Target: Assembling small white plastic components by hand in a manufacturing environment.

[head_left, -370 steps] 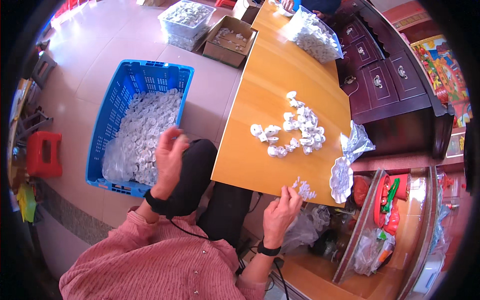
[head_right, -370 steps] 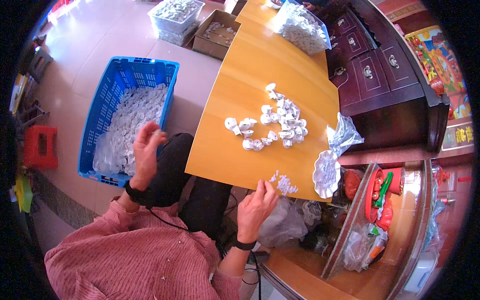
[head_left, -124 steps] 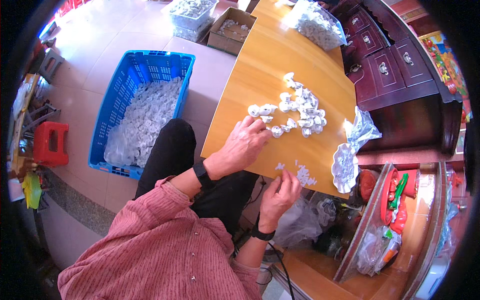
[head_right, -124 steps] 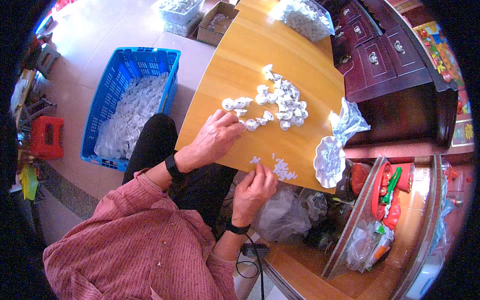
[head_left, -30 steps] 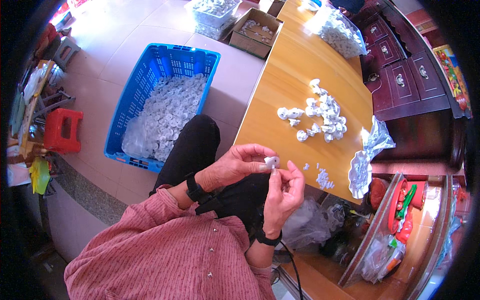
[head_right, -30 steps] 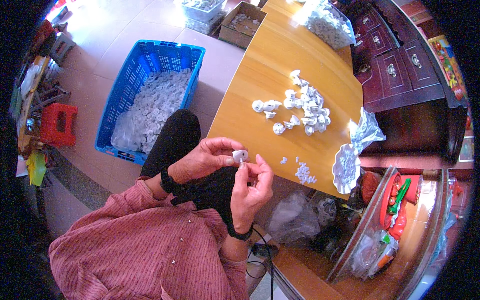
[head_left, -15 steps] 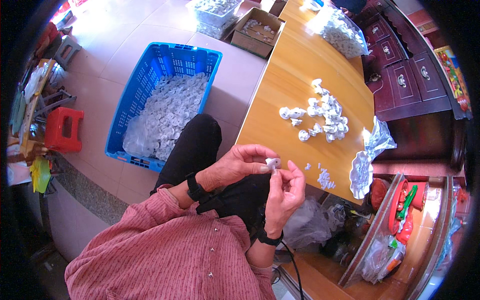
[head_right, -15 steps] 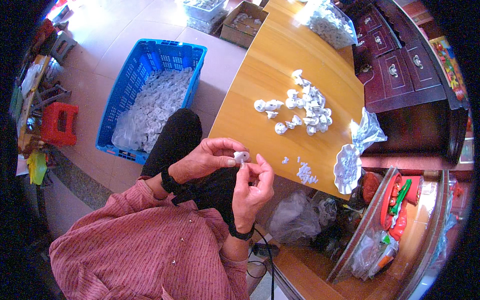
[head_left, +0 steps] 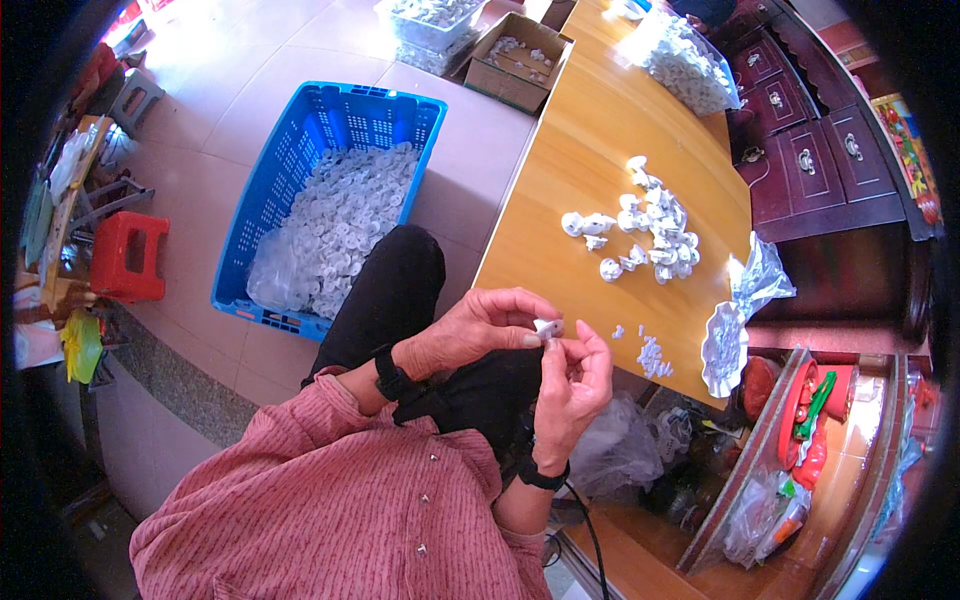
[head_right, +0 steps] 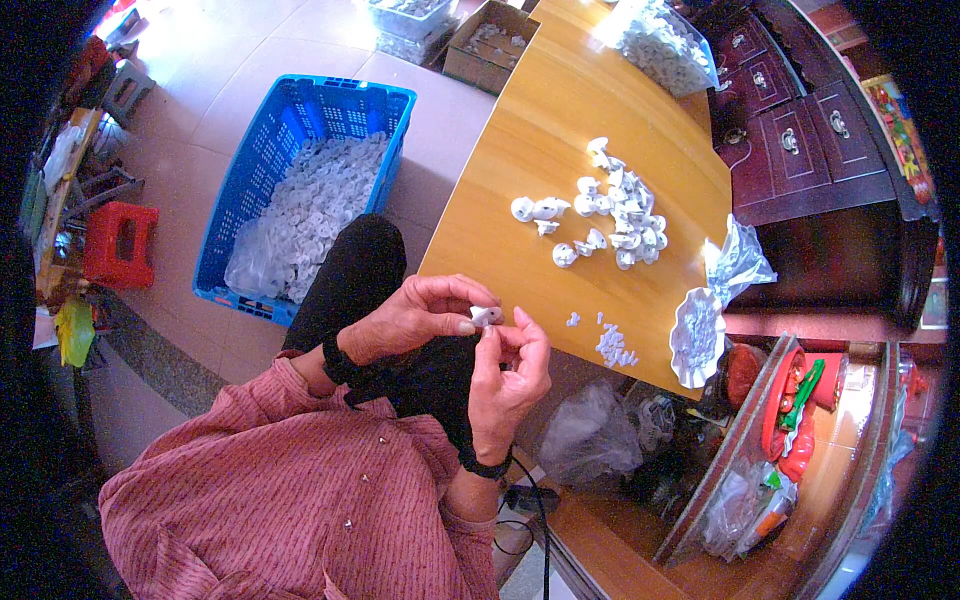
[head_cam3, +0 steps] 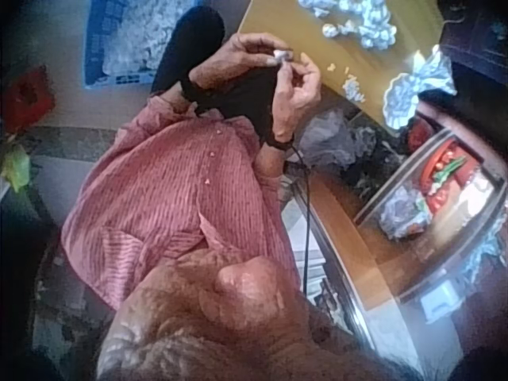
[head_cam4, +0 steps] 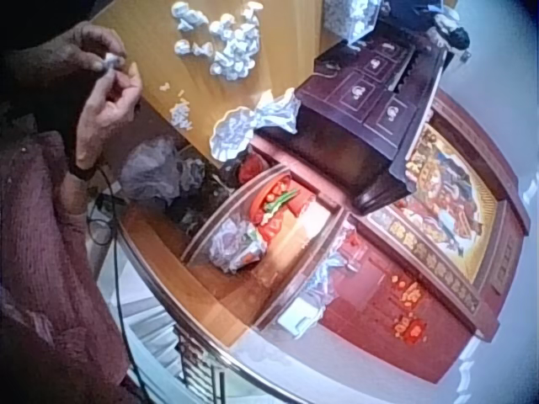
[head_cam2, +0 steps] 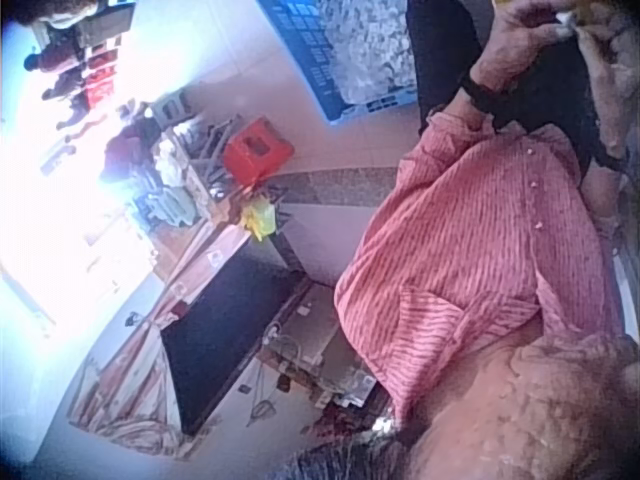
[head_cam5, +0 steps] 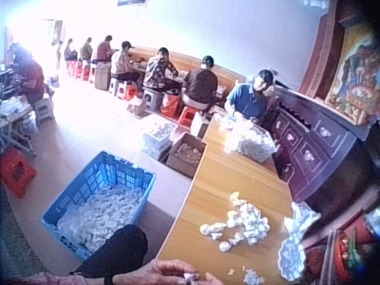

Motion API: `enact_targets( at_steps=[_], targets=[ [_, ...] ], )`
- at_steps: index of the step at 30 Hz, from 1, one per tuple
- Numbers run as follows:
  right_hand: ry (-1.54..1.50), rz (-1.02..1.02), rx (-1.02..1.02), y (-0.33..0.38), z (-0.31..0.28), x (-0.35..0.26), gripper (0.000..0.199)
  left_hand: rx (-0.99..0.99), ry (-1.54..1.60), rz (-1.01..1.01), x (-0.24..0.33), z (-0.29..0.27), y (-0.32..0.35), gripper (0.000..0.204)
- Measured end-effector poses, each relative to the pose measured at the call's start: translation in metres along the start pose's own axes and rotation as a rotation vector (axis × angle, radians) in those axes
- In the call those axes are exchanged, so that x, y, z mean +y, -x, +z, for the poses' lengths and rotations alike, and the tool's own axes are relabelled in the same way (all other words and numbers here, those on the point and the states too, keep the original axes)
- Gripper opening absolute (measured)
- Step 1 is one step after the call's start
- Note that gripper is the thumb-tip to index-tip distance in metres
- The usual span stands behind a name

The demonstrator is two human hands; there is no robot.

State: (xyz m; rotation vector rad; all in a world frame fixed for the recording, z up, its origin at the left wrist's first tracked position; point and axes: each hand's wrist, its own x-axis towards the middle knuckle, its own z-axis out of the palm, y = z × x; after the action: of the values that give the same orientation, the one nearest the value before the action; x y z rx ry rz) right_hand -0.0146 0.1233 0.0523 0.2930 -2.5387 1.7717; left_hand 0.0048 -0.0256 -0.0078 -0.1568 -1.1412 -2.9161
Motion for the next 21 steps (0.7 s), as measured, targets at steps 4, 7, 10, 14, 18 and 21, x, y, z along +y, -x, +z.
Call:
enact_targets(
  at_steps=[4,7,10,14,18,21],
  targets=[
    [0.003,0.007,-0.002,0.0006,0.0005,0.001,0.034,-0.029,-0.165,0.046,0.0028,-0.0007,-0.0004,0.03],
    [0.018,0.013,0.003,0.0012,0.0007,0.001,0.034,-0.049,-0.292,0.082,0.0058,-0.0019,-0.0003,0.029],
    [0.041,0.013,-0.005,0.0009,-0.0002,0.0001,0.033,-0.064,-0.373,0.102,0.0067,-0.0033,-0.0003,0.028],
    [0.031,0.041,-0.028,-0.0001,-0.0008,0.0013,0.032,-0.084,-0.406,0.077,0.005,-0.0044,0.001,0.027],
    [0.019,0.039,-0.032,-0.0008,0.001,0.0051,0.029,-0.092,-0.436,0.101,0.0074,-0.0065,0.0012,0.028],
    [-0.071,0.081,-0.016,0.0006,0.0028,0.0064,0.022,-0.035,-0.373,0.07,0.009,-0.0066,0.0022,0.028]
  ],
)
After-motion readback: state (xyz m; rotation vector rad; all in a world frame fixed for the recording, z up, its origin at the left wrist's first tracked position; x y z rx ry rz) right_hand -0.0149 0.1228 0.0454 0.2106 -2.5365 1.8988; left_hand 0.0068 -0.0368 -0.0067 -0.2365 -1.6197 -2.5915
